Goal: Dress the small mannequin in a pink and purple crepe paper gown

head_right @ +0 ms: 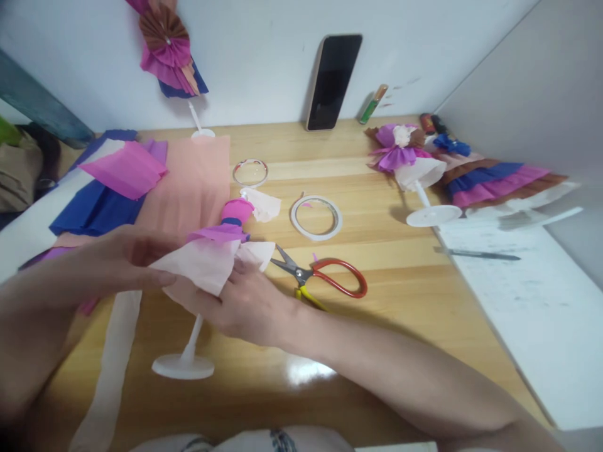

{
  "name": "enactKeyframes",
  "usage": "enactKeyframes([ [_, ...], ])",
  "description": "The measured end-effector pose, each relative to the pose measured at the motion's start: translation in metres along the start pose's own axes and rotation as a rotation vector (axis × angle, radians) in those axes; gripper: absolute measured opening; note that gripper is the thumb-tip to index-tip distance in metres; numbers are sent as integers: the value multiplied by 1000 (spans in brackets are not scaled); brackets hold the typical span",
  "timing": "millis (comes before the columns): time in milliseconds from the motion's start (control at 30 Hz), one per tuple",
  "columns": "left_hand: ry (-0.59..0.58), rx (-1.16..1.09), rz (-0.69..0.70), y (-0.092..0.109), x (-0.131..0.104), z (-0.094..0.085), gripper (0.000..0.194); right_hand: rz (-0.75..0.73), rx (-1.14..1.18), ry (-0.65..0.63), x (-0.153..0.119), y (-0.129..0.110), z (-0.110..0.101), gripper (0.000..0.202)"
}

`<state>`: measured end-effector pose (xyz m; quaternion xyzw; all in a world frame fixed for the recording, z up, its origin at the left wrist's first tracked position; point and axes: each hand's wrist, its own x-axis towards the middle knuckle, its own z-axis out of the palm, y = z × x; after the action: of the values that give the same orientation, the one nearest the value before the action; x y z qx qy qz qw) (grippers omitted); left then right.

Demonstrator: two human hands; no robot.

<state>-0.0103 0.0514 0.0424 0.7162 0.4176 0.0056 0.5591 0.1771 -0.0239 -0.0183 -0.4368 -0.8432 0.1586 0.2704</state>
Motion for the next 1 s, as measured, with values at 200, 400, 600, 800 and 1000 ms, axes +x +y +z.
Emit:
enactKeyframes([
  [200, 31, -151, 29, -8, -9, -26, 25, -227, -48, -60, 0, 7, 3, 28],
  [400, 477, 141, 92, -8, 7, 3, 27, -243, -118, 35, -3, 8, 3, 24],
  [600, 526, 298, 154, -11, 13, 22, 17, -251, -198, 131, -7, 13, 8, 15],
  [800, 469, 109, 90, -13, 14, 18, 26, -229, -239, 188, -7, 13, 2, 22],
  [1000, 301, 186, 87, -10, 11, 15, 28, -231, -285, 276, -11, 16, 1, 22],
])
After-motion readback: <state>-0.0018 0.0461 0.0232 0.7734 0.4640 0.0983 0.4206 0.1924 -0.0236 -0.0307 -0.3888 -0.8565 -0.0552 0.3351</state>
